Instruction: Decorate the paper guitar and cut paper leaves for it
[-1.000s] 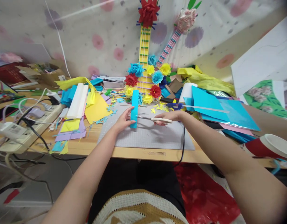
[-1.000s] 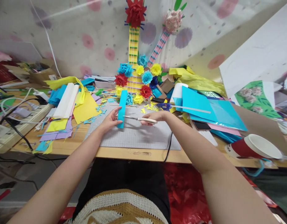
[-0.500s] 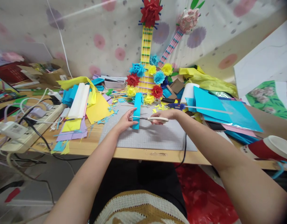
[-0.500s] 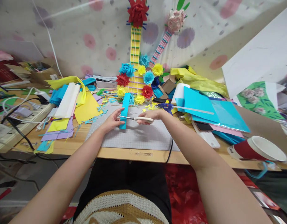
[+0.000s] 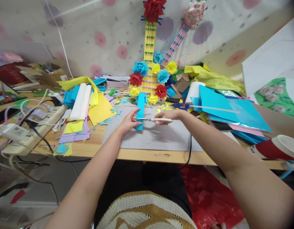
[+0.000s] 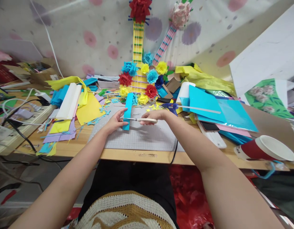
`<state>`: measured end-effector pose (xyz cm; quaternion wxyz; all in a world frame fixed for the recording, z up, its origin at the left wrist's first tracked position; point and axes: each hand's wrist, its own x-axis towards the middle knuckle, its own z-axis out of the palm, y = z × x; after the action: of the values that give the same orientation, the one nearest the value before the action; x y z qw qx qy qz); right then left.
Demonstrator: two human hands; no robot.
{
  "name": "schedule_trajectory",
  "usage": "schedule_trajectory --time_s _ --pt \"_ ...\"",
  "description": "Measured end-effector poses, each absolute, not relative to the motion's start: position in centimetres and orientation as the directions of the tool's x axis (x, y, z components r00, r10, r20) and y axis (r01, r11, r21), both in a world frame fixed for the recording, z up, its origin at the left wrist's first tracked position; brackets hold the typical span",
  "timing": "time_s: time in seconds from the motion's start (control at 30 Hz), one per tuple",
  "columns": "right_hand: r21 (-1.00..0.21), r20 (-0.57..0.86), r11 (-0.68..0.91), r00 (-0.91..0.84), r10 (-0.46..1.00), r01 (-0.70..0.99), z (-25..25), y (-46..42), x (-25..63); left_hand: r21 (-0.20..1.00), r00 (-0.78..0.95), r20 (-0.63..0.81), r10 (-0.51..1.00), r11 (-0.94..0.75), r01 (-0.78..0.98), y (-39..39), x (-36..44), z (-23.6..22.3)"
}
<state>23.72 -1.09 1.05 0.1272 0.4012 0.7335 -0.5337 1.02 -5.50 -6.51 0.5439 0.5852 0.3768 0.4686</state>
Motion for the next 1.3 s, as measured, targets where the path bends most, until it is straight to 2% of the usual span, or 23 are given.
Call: schedule_trajectory --time_s 0.57,0.67,0.73,0.8,0.9,1.0,1.13,1.2,1.27,1.3 --pt "-0.653 -0.594 0.179 -0.645 0.481 0.736 0.8 -0.9 24.9 0.991 0.267 0.108 0.958 -0.083 -0.103 -5.5 0.9 -6.6" --pt "-0.658 -0.492 0.194 -0.611 0.620 0.727 0.8 -1.6 26.0 0.990 0.234 0.122 0.964 -0.100 -0.104 -5.4 0.8 -6.7" --pt "-0.553 -0.357 0.225 -0.472 0.806 0.802 0.5 -2.2 26.5 0.988 0.217 0.139 0.966 -0.120 -0.098 -5.2 0.7 -6.9" --pt "-0.343 -0.210 0.214 -0.297 0.931 0.915 -0.2 -2.8 26.8 0.988 0.215 0.143 0.966 -0.128 -0.082 -5.1 0.7 -7.1" --pt "-0.041 -0.105 0.117 -0.121 0.987 0.992 -1.6 -3.3 26.9 0.990 0.222 0.137 0.965 -0.131 -0.045 -5.0 0.7 -7.3" --pt "0.066 -0.096 0.053 -0.046 0.994 0.996 -2.8 -3.3 27.1 0.988 0.210 0.150 0.966 -0.155 0.007 -5.1 0.7 -7.4" --pt "0.058 -0.111 0.009 -0.002 0.994 0.998 -2.9 -3.3 27.3 0.966 0.199 0.212 0.957 -0.236 0.106 -5.3 0.6 -7.7" --pt "0.018 -0.063 -0.001 0.002 0.998 1.000 -2.4 -3.6 26.7 0.949 0.188 0.243 0.952 -0.273 0.156 -5.4 0.6 -7.9" --pt "-0.148 0.046 0.028 -0.022 0.999 0.989 -2.0 -4.0 25.4 0.935 0.169 0.270 0.948 -0.300 0.191 -5.5 0.7 -8.0" --pt "-0.300 0.099 0.062 -0.034 0.994 0.952 -2.0 -4.2 24.5 0.930 0.158 0.283 0.946 -0.311 0.199 -5.5 0.8 -8.0"
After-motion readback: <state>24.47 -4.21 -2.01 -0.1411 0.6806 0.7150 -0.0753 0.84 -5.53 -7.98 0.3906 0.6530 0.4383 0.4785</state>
